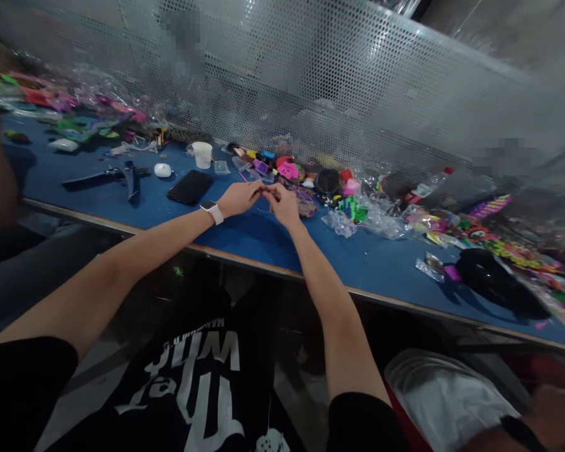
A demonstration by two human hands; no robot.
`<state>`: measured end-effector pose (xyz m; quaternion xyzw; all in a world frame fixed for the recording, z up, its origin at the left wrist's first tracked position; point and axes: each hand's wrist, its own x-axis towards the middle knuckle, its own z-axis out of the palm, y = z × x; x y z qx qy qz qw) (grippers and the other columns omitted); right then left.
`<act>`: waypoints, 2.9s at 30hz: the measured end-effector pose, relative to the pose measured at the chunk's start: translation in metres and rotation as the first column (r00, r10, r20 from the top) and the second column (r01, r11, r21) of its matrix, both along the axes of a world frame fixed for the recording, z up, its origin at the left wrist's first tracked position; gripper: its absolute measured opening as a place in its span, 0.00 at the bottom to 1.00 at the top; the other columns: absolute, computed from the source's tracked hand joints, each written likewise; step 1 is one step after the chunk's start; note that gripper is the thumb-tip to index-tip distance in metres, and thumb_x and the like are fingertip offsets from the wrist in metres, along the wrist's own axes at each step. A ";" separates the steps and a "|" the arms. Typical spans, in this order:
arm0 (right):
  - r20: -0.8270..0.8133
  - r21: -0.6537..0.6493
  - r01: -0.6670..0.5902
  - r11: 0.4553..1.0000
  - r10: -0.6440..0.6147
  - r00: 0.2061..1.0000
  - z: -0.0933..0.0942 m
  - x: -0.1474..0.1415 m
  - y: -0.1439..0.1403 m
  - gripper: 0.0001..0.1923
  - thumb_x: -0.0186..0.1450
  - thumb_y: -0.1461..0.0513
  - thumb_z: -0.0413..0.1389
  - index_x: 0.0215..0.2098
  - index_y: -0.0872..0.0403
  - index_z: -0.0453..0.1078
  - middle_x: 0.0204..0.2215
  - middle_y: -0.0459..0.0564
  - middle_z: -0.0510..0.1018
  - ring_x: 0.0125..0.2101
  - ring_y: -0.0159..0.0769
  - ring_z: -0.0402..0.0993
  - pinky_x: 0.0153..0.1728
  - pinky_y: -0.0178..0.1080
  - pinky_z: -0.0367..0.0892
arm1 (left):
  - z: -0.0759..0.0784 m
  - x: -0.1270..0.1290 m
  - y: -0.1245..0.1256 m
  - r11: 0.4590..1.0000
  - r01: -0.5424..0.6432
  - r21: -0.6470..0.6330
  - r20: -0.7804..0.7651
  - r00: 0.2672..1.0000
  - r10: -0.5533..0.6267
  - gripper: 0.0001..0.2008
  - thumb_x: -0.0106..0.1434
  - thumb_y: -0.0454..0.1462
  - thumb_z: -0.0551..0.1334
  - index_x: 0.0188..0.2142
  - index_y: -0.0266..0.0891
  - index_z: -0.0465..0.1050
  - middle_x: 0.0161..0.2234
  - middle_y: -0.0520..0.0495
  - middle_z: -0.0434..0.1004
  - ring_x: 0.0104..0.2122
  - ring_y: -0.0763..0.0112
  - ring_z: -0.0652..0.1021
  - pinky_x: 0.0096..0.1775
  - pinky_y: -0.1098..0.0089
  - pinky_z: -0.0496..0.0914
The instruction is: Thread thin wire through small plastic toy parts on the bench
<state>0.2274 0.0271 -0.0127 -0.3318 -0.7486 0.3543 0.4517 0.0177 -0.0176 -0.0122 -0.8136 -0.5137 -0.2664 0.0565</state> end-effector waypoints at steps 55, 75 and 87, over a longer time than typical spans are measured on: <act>0.106 0.180 0.067 0.981 -0.087 0.991 -0.009 0.001 0.014 0.31 0.73 0.32 0.68 0.35 0.49 0.83 0.26 0.48 0.81 0.27 0.40 0.74 0.32 0.43 0.71 | 0.009 0.003 -0.011 0.995 -0.094 0.017 -0.039 0.995 0.094 0.20 0.88 0.37 0.53 0.69 0.42 0.80 0.58 0.34 0.91 0.51 0.52 0.90 0.47 0.61 0.76; 0.399 0.521 0.061 0.851 -0.306 0.864 -0.006 0.006 0.012 0.07 0.72 0.63 0.66 0.48 0.50 0.85 0.41 0.54 0.88 0.39 0.47 0.82 0.46 0.46 0.75 | -0.005 0.001 0.005 0.989 0.129 -0.070 0.100 0.988 -0.122 0.16 0.88 0.38 0.52 0.55 0.38 0.80 0.44 0.37 0.90 0.43 0.55 0.88 0.46 0.63 0.74; 0.497 0.529 -0.033 0.848 -0.278 0.822 -0.001 0.009 0.010 0.13 0.81 0.56 0.64 0.60 0.51 0.81 0.58 0.62 0.91 0.57 0.58 0.88 0.49 0.46 0.76 | 0.004 -0.003 -0.005 0.999 0.036 0.025 -0.062 0.998 -0.034 0.17 0.87 0.35 0.54 0.61 0.39 0.82 0.59 0.33 0.90 0.56 0.54 0.90 0.49 0.63 0.77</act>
